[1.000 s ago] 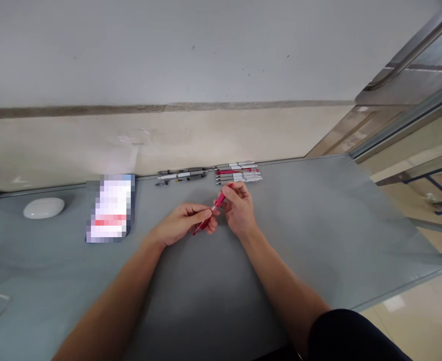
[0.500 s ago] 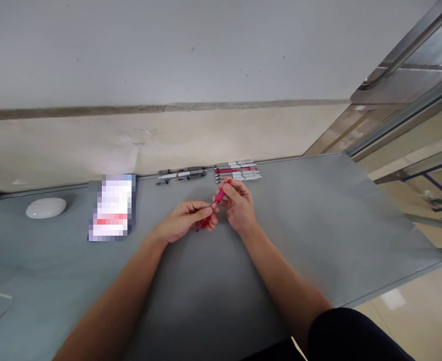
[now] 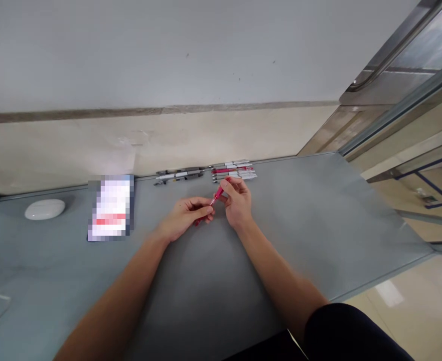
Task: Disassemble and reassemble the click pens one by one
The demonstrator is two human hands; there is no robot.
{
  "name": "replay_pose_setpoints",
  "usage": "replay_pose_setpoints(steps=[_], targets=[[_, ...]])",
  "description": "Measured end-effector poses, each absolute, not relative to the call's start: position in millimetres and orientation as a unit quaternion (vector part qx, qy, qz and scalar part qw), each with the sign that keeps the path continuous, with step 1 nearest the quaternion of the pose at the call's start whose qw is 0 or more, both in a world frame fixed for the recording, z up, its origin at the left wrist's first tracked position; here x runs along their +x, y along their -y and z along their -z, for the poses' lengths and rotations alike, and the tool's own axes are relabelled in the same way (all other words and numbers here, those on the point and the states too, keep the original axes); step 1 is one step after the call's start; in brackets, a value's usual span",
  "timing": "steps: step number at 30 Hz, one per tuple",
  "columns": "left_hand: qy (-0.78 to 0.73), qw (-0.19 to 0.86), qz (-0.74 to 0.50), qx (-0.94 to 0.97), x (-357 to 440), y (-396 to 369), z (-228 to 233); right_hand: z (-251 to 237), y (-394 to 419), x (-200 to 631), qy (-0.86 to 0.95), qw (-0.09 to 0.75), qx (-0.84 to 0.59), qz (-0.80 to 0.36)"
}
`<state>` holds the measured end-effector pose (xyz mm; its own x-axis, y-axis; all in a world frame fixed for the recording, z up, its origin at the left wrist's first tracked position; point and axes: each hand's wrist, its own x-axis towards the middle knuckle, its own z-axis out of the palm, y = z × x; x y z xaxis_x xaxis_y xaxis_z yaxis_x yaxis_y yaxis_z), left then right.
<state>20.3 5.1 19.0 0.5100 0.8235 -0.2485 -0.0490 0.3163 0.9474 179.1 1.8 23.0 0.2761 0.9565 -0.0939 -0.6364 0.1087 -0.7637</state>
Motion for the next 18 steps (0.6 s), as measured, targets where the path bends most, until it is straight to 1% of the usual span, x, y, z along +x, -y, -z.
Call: replay_pose_setpoints(steps=[5, 9, 14, 18], targets=[[-0.329, 0.745, -0.274, 0.512, 16.1, -5.5, -23.0, -23.5, -2.0, 179.6, 0.226, 0.69, -0.358, -0.586], [-0.326, 0.756, -0.26, 0.504, 16.1, -5.1, -25.2, -23.2, -1.3, 180.1, 0.231, 0.683, -0.354, -0.595], [-0.366, 0.724, -0.31, 0.496, 19.5, -4.2, -21.0, -22.0, -2.0, 179.3, 0.226, 0.702, -0.36, -0.572], [-0.371, 0.711, -0.305, 0.514, 20.7, -4.2, -19.6, -21.1, -2.2, 178.3, 0.218, 0.707, -0.363, -0.567]])
